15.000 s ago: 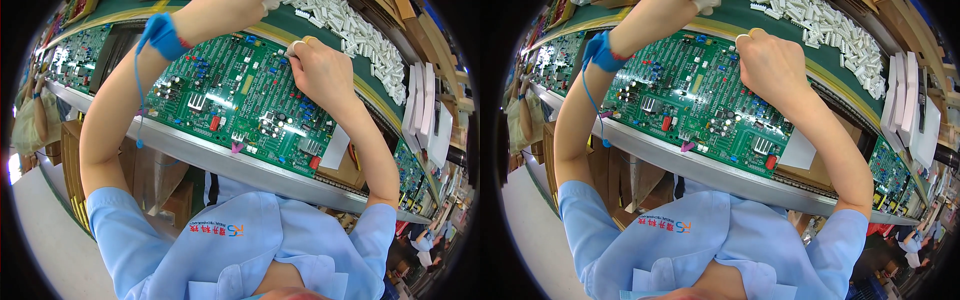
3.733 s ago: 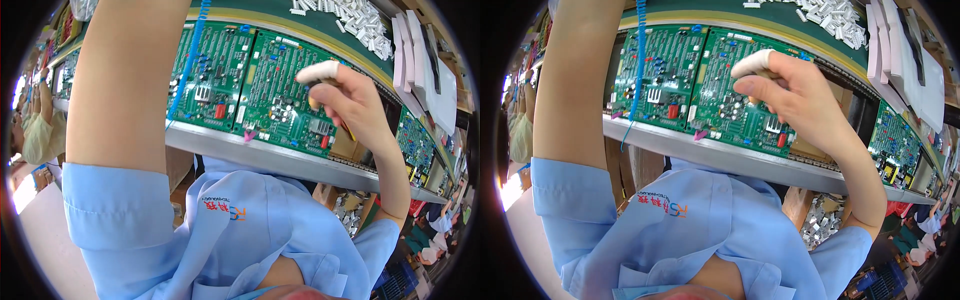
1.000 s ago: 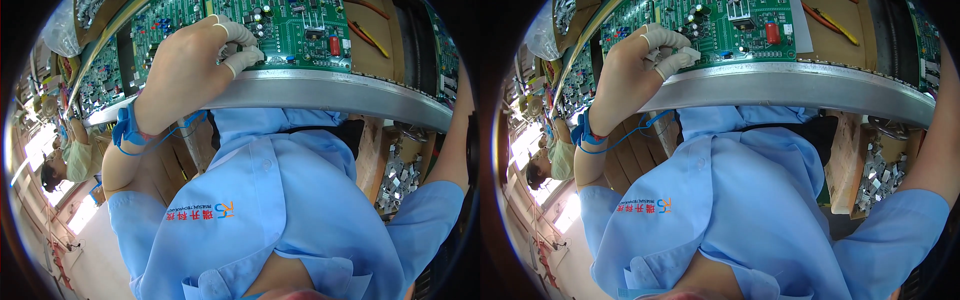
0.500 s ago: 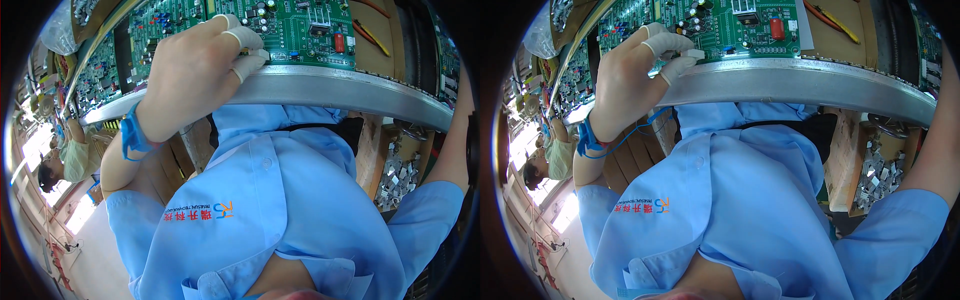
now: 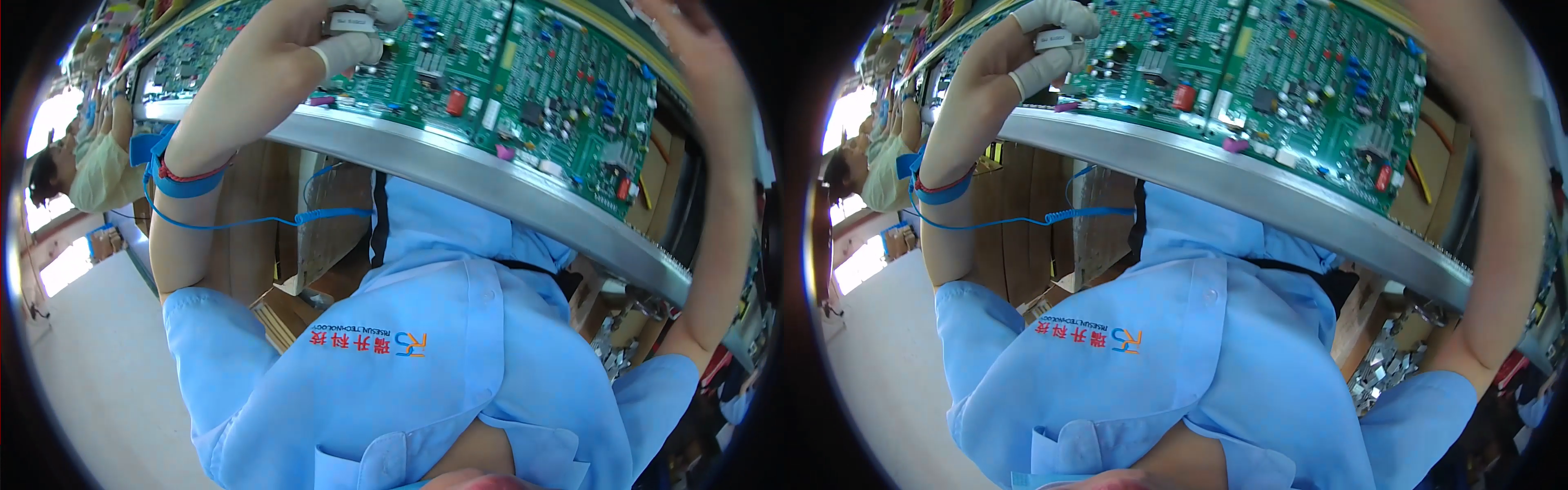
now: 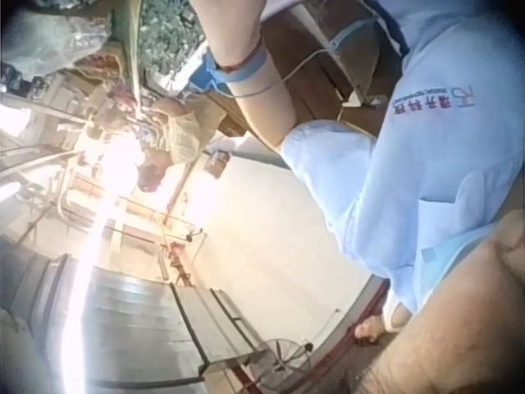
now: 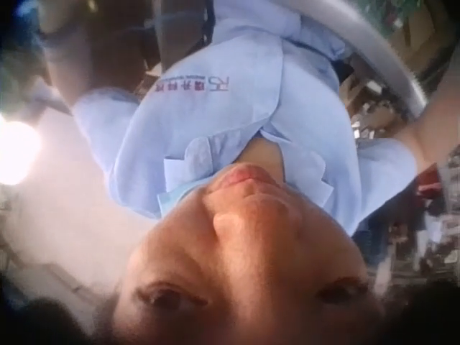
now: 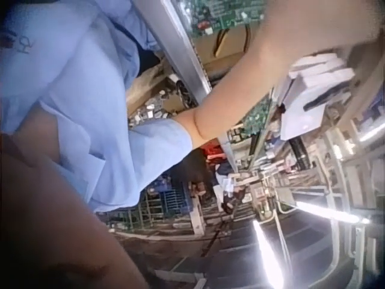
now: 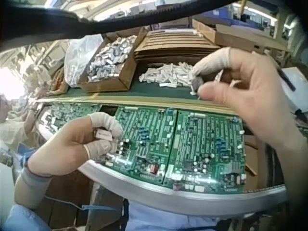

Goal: Assembling electronic components like transformers and heat sinks onto printed circuit boards on an assembly line.

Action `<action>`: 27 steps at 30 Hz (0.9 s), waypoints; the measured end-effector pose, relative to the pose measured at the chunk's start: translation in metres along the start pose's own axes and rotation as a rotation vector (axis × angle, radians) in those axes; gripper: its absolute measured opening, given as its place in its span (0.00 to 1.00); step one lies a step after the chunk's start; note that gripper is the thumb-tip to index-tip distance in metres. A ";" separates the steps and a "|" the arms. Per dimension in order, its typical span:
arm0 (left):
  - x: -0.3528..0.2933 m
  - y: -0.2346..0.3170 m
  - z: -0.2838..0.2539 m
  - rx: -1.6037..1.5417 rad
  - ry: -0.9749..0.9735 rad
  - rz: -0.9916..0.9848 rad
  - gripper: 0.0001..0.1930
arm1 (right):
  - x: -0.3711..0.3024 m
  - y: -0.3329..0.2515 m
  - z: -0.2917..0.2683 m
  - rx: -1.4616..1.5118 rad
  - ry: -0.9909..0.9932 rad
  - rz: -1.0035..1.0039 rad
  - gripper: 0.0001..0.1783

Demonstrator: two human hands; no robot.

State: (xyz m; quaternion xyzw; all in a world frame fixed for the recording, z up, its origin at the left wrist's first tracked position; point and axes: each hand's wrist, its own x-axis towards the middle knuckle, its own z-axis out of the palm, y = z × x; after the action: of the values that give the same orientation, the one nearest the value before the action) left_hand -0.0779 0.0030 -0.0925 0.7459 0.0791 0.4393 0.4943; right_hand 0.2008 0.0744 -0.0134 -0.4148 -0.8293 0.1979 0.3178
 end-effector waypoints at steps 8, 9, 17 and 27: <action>-0.055 0.054 -0.010 0.152 0.173 0.122 0.13 | -0.004 -0.026 0.128 0.035 -0.290 -0.551 0.16; -0.037 0.086 0.010 0.271 0.494 -0.486 0.14 | -0.001 -0.026 0.134 -0.003 -0.293 -0.527 0.16; -0.070 0.109 0.011 0.360 0.904 -0.996 0.15 | 0.010 -0.049 0.178 -0.128 -0.386 -0.515 0.10; -0.064 0.110 0.010 0.594 0.685 -1.070 0.10 | 0.006 -0.052 0.184 -0.251 -0.408 -0.563 0.08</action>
State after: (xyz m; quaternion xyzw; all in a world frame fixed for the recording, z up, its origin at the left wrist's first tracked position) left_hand -0.1438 -0.0943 -0.0423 0.5276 0.7035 0.3056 0.3652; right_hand 0.0420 0.0369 -0.1127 -0.1581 -0.9751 0.0784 0.1344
